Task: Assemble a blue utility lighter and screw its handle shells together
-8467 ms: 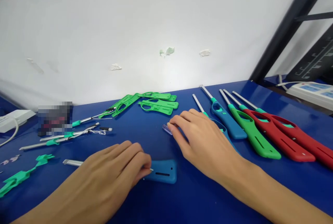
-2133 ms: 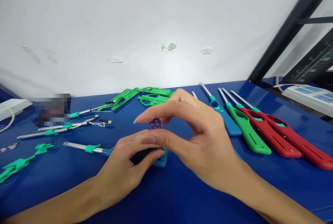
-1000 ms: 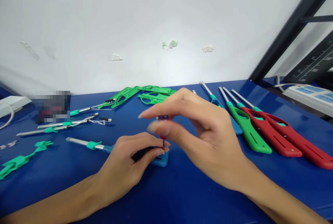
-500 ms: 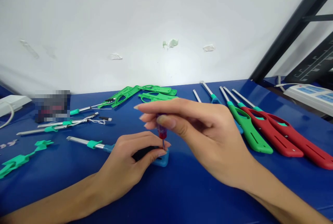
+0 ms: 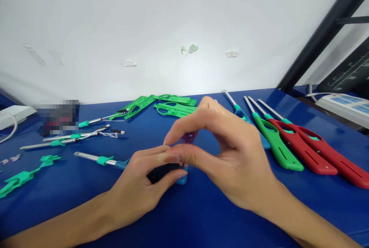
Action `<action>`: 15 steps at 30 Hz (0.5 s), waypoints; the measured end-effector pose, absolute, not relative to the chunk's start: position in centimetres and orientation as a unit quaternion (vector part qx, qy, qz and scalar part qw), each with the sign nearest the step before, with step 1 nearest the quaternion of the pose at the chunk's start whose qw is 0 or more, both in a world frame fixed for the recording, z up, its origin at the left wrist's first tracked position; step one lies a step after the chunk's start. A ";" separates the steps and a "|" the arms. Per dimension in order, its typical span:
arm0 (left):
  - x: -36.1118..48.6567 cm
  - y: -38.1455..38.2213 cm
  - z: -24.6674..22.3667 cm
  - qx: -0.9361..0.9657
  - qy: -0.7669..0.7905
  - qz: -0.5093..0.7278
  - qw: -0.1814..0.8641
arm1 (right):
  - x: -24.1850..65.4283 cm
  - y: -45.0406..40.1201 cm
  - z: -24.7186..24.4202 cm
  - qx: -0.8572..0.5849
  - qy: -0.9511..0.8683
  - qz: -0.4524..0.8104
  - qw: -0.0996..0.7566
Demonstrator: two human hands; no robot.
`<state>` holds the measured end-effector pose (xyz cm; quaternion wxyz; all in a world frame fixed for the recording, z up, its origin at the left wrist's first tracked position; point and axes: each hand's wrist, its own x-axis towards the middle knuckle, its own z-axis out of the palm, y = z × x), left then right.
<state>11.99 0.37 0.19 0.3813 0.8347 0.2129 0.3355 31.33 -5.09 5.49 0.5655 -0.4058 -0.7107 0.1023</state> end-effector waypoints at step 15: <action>11.9 0.1 0.2 0.841 0.206 0.329 0.377 | 31.4 -5.3 5.2 -0.413 -0.724 0.075 0.548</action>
